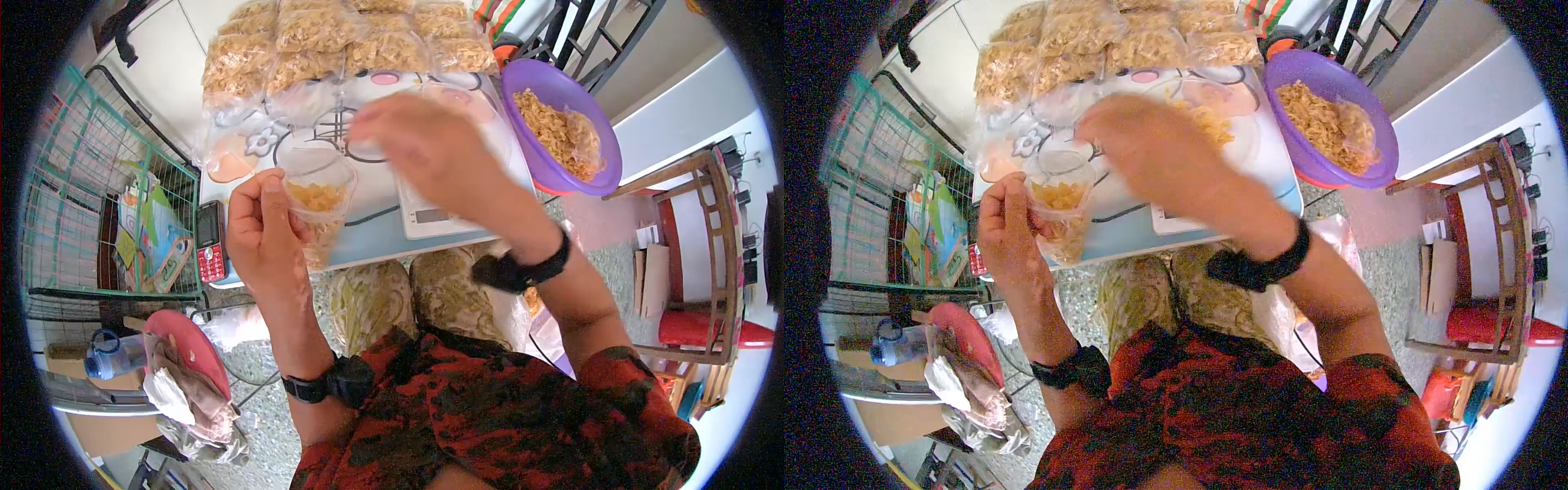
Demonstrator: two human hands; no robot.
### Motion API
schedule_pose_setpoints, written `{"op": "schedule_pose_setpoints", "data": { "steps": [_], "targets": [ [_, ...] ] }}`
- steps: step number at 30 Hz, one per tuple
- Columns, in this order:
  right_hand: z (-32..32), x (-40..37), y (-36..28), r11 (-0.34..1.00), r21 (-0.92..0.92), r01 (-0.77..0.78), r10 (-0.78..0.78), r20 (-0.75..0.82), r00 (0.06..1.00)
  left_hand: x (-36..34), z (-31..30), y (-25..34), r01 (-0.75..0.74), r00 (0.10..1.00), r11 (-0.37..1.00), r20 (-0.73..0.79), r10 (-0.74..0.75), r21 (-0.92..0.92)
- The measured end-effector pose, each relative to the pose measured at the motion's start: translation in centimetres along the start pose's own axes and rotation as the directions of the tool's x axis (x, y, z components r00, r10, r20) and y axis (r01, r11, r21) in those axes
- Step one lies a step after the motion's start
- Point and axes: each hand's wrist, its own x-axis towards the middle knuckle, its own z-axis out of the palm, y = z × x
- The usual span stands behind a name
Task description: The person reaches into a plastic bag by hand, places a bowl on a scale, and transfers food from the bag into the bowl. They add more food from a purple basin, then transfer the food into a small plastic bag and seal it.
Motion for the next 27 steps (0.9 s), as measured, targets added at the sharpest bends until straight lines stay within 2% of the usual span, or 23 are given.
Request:
{"op": "schedule_pose_setpoints", "data": {
  "steps": [1, 2, 3, 4, 7, 10, 13, 16, 19, 22, 27],
  "targets": [
    [-2.2, 0.0, 1.2, 0.997, -0.053, -0.059, 0.062, 0.047, 0.997, 0.0, -0.1, -0.1, -0.001, 1.000, 1.000, -0.002, 0.001, -0.010],
    [-4.1, -0.2, 2.1, 0.976, -0.052, -0.213, 0.219, 0.177, 0.959, 0.0, -0.1, -0.2, -0.002, 1.000, 1.000, -0.001, 0.002, -0.022],
    [-5.8, -0.5, 2.9, 0.929, -0.074, -0.361, 0.366, 0.300, 0.881, 0.0, 0.0, -0.2, -0.005, 1.000, 0.999, 0.003, 0.005, -0.035],
    [-6.8, -0.6, 3.4, 0.860, -0.119, -0.497, 0.498, 0.410, 0.764, 0.0, 0.3, -0.2, 0.000, 1.000, 0.999, 0.004, 0.000, -0.040],
    [-5.9, -2.6, 5.6, 0.955, -0.054, -0.293, 0.277, 0.522, 0.807, -0.1, 0.9, -0.2, 0.013, 1.000, 0.998, 0.015, -0.012, -0.058],
    [-3.7, -4.1, 6.4, 0.957, 0.059, -0.285, 0.204, 0.565, 0.799, -0.2, 1.2, -0.4, 0.017, 0.999, 0.998, 0.030, -0.015, -0.062],
    [-3.5, -3.5, 7.2, 0.994, -0.025, -0.105, 0.100, 0.579, 0.809, -0.2, 1.3, -0.4, 0.019, 1.000, 0.999, 0.019, -0.019, -0.027],
    [-2.9, -3.5, 8.2, 0.982, -0.095, -0.164, 0.187, 0.620, 0.762, -0.3, 1.9, -0.2, 0.019, 1.000, 1.000, 0.015, -0.019, 0.000],
    [-4.1, -4.0, 7.4, 0.964, -0.002, -0.265, 0.232, 0.492, 0.839, -0.5, 1.8, 0.1, 0.023, 0.999, 0.999, 0.025, -0.022, -0.022],
    [-6.8, -3.8, 6.2, 0.850, 0.027, -0.526, 0.480, 0.371, 0.795, -0.4, 1.7, 0.0, 0.018, 1.000, 1.000, 0.025, -0.018, -0.003],
    [-7.7, -4.7, 7.4, 0.852, -0.121, -0.510, 0.522, 0.276, 0.807, -0.7, 2.9, 0.3, 0.045, 0.999, 0.999, 0.029, -0.045, 0.018]
  ]
}}
